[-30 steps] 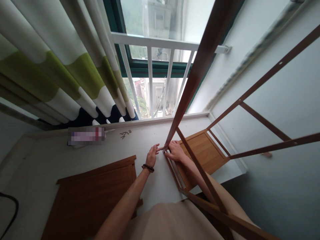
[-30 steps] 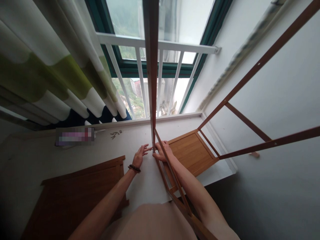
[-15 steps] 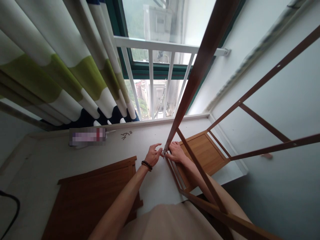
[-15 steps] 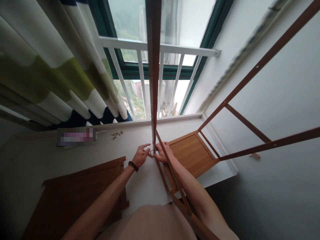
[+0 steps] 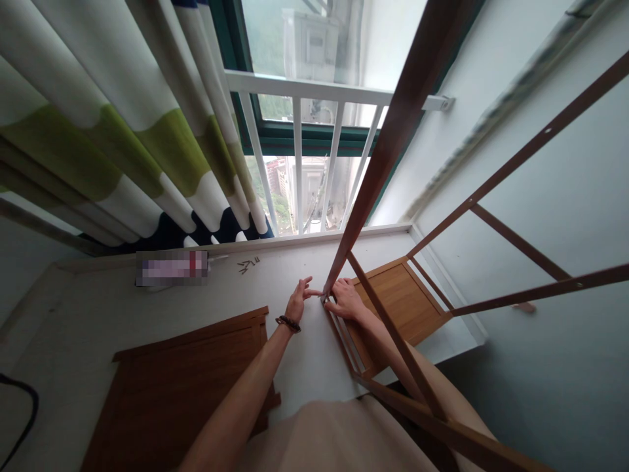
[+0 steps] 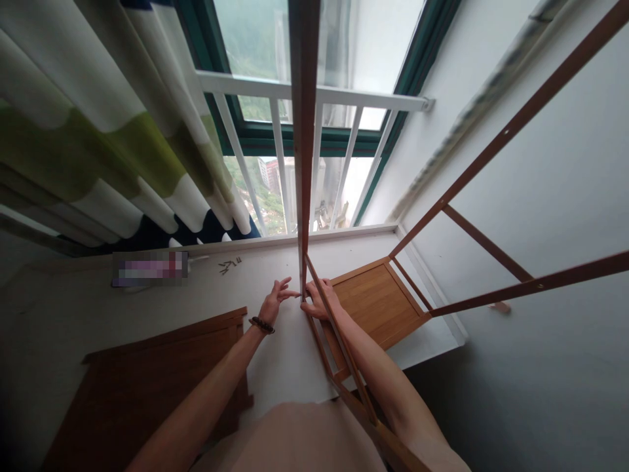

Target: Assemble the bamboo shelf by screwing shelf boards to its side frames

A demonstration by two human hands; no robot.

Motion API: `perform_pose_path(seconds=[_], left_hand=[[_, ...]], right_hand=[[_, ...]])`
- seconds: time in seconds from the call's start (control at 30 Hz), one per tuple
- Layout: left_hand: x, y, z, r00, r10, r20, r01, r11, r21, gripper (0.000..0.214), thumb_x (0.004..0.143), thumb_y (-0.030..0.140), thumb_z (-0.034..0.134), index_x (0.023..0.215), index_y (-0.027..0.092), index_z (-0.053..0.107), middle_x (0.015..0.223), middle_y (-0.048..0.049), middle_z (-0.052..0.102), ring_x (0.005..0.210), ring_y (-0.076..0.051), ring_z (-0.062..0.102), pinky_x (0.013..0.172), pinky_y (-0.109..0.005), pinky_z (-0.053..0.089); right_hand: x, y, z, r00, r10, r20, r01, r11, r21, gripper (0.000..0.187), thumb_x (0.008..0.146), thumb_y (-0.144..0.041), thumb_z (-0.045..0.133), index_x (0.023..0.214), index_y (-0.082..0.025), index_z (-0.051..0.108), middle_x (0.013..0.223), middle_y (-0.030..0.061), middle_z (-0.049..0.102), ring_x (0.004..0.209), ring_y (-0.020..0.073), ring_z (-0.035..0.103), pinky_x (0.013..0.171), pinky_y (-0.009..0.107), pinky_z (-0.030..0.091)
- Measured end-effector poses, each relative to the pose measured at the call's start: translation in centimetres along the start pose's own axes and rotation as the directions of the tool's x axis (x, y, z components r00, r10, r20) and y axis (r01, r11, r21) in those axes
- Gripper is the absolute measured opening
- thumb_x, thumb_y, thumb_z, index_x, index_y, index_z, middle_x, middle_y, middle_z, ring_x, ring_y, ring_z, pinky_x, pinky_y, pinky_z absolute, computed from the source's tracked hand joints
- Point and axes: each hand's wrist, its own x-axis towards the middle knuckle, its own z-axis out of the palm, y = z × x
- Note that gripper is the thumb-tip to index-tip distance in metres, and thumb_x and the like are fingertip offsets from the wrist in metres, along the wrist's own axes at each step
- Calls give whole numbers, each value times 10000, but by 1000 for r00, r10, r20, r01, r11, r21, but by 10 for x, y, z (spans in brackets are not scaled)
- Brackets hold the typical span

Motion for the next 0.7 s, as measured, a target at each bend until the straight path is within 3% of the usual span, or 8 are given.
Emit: perform_pose_path(seconds=[0.1,0.2,0.27,0.4,0.57,0.7], left_hand=[[-7,-10,4,996,-81,-26,83,995,51,648,835,584,237,1177,106,507,940,-146,679,1187,-242,421,923,-412,368],[-7,-14,5,977,-178,-119,187,980,64,663,833,591,226,1155,85,509,1098,-186,610,1175,-272,430,862,-418,409],[-3,-9,2,975,-195,-107,203,977,64,665,826,603,234,1134,91,525,1187,-186,553,1181,-274,424,855,-407,416],[-1,-1,0,994,-111,-4,111,994,22,667,819,613,241,1162,112,518,1096,-153,620,1160,-253,447,879,-399,401],[-11,-12,3,996,-17,-84,17,1000,8,639,830,584,246,1155,108,522,969,-146,669,1125,-241,473,850,-389,423],[-11,-19,5,992,73,-103,-54,983,174,565,822,562,311,1062,132,589,954,-127,672,1136,-232,461,922,-389,377]], right_hand=[[0,0,1,1000,2,-6,-2,1000,-9,180,715,-342,508,812,-190,497,800,33,547,836,196,449,851,344,273],[0,0,1,1000,7,-12,-7,1000,-21,174,712,-340,510,800,-191,497,789,31,541,828,195,447,844,338,276],[0,0,1,1000,6,-12,-6,1000,-20,173,702,-331,515,803,-192,499,788,27,540,827,194,447,846,334,276],[0,0,0,1000,-11,-14,11,1000,2,198,701,-319,517,855,-195,507,810,22,544,843,192,447,859,334,266],[-1,1,1,1000,-5,-5,5,1000,-5,190,713,-326,514,846,-191,505,825,33,544,847,194,442,865,341,262],[-1,1,1,1000,5,3,-5,1000,-17,175,726,-341,507,808,-188,489,803,31,539,838,192,446,858,340,265]])
